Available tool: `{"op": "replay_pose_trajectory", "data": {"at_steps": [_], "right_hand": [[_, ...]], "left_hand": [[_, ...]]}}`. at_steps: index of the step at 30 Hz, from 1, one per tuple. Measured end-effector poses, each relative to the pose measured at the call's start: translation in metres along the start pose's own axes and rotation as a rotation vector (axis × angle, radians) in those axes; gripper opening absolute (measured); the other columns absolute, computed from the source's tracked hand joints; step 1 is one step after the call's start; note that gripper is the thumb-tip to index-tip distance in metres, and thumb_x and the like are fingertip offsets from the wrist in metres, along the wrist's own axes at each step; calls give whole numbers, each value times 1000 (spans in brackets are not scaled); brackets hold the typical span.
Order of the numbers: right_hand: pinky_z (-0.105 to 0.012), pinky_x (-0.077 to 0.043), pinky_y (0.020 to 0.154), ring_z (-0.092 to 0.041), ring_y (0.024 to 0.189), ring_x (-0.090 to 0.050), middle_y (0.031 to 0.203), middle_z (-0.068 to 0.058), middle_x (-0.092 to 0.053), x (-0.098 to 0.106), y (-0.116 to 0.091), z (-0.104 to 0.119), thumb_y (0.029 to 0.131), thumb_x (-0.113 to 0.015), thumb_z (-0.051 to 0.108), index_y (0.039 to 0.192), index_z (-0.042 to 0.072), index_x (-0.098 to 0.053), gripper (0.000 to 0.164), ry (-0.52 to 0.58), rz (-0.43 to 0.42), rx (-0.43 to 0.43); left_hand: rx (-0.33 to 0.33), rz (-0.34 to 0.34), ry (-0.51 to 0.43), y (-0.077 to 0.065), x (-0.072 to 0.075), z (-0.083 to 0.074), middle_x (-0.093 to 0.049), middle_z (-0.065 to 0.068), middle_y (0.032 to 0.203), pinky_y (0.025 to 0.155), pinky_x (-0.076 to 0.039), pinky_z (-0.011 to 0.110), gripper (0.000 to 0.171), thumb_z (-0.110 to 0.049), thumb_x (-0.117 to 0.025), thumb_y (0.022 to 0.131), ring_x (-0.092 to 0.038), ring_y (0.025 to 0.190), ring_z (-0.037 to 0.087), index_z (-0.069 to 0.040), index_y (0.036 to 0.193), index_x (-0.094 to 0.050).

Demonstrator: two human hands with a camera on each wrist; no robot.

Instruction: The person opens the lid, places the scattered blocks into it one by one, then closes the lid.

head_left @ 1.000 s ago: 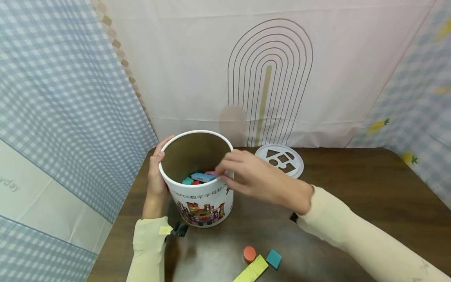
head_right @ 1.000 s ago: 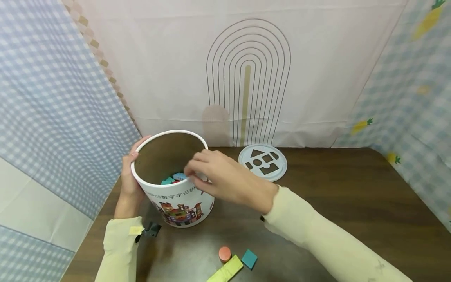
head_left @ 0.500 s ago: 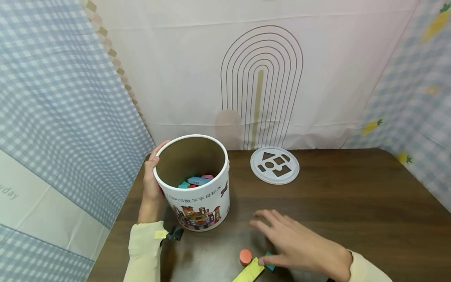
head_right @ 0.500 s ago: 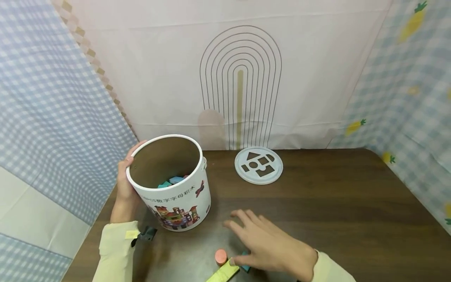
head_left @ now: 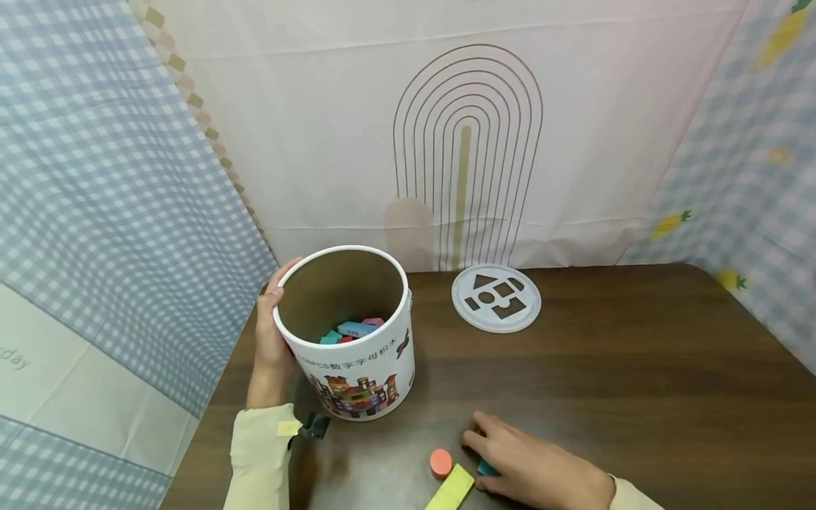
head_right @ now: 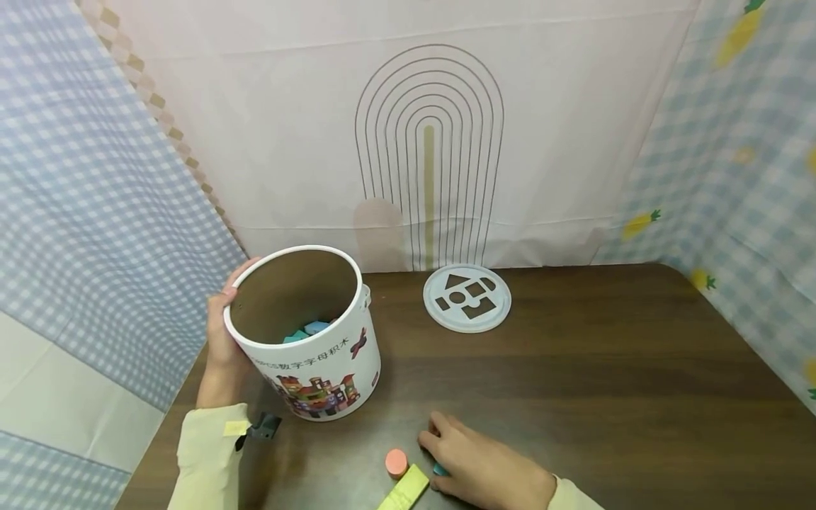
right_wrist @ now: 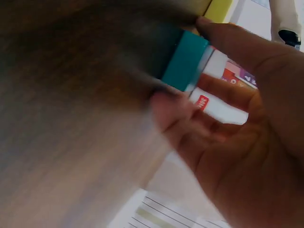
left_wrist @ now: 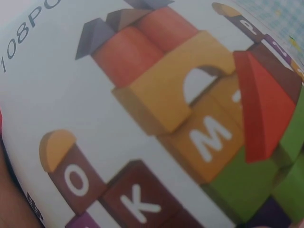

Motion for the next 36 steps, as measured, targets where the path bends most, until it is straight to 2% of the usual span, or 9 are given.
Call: {"op": "replay_pose_trajectory", "data": {"at_steps": [5, 11, 14, 17, 22, 25, 30, 33, 36], "right_hand": [[-17, -38, 61, -3, 70, -35, 83, 10, -34, -2, -4, -5, 83, -70, 20, 92, 17, -55, 18, -71, -21, -57], [-10, -29, 60, -3, 67, -28, 84, 11, -27, 21, -8, 2, 67, -63, 4, 80, 19, -48, 25, -215, -316, 16], [-9, -29, 59, -1, 65, -30, 85, 12, -27, 30, -4, 1, 70, -63, 2, 81, 19, -48, 25, -178, -343, 19], [-9, -36, 61, 1, 68, -40, 87, 13, -36, 43, 2, 2, 75, -63, -1, 88, 19, -53, 26, -122, -340, 37], [-9, -43, 71, 3, 81, -49, 94, 13, -49, 85, 15, 14, 82, -67, 0, 100, 18, -60, 27, -68, -451, 117], [-7, -41, 68, 7, 78, -47, 93, 15, -50, 115, 27, 25, 86, -68, 5, 101, 18, -62, 21, -73, -524, 150], [-9, -37, 57, 8, 67, -42, 88, 18, -50, 156, 54, 55, 94, -61, 21, 96, 21, -65, 5, -144, -561, 197], [-11, -32, 48, 5, 59, -38, 85, 15, -49, 174, 79, 71, 96, -58, 31, 93, 20, -65, 13, -175, -560, 211], [-13, -32, 48, 3, 57, -39, 86, 13, -49, 179, 109, 76, 96, -58, 36, 93, 20, -63, 16, -159, -504, 186]], "left_hand": [[-6, 4, -2, 0, 0, 1, -41, 20, 140, 100, -29, 55, 58, -32, -27, 98, -37, 126, 38, -4, 148, -36], [-9, 6, -3, 0, -1, 0, -41, 20, 141, 100, -28, 55, 58, -33, -27, 98, -37, 126, 38, -4, 148, -37], [-9, 9, -1, 1, -1, 0, -41, 20, 141, 100, -29, 54, 58, -32, -26, 98, -37, 126, 38, -3, 148, -36], [-13, 8, 3, 1, -1, 0, -41, 20, 140, 100, -29, 54, 58, -31, -26, 98, -37, 125, 38, -2, 148, -35], [-13, 13, 7, 1, -1, 1, -42, 19, 140, 100, -28, 55, 58, -31, -26, 99, -37, 126, 38, -3, 148, -35], [-10, 17, 15, 1, -1, 1, -41, 19, 141, 101, -28, 55, 58, -32, -26, 98, -36, 126, 38, -3, 148, -36], [-8, 10, 20, 0, 0, 1, -41, 18, 141, 101, -28, 56, 58, -33, -27, 98, -36, 126, 39, -4, 148, -36], [-5, 5, 21, 0, 1, 2, -42, 17, 140, 100, -28, 55, 58, -33, -27, 98, -37, 126, 38, -4, 148, -36], [0, 0, 16, -1, 1, 2, -42, 16, 140, 100, -29, 55, 58, -33, -27, 98, -37, 126, 37, -5, 149, -36]]}}
Point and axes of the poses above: each hand's wrist, its own y-axis towards the middle knuckle, its own x-axis out of the back of the hand, z = x × y, the point moved 9 cm from there along y, towards the middle knuckle
